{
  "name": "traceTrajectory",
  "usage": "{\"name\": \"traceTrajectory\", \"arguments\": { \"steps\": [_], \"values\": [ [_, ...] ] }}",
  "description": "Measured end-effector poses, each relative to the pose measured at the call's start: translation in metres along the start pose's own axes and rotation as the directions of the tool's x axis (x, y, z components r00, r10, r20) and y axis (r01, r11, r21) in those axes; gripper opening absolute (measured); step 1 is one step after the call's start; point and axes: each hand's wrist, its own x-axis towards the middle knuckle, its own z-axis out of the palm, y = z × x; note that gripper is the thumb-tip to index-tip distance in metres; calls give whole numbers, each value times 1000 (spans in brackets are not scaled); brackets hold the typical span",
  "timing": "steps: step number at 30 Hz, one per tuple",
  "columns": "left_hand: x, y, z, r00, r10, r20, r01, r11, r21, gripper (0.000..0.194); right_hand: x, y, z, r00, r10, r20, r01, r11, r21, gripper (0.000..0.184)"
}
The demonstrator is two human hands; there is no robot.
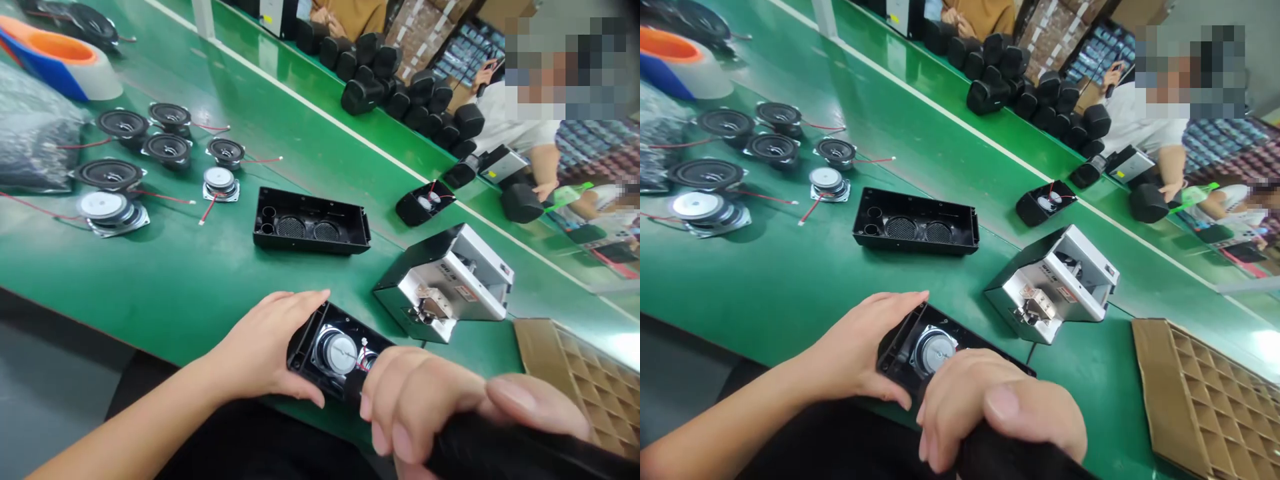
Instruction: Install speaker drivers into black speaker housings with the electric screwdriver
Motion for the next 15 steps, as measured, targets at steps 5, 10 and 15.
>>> {"name": "traceTrajectory", "arguments": {
  "steps": [5,10,15],
  "values": [
    [1,1,1,1000,4,-10,-4,1000,-23,131,6,-3,33,999,-22,46,23,999,-23,33],
    [1,1,3,999,29,-31,-30,999,-34,131,-9,4,43,984,-131,119,115,985,130,28],
    [2,1,3,998,49,-44,-50,998,-28,128,-10,12,47,980,-169,108,153,978,138,42]
  ]
}}
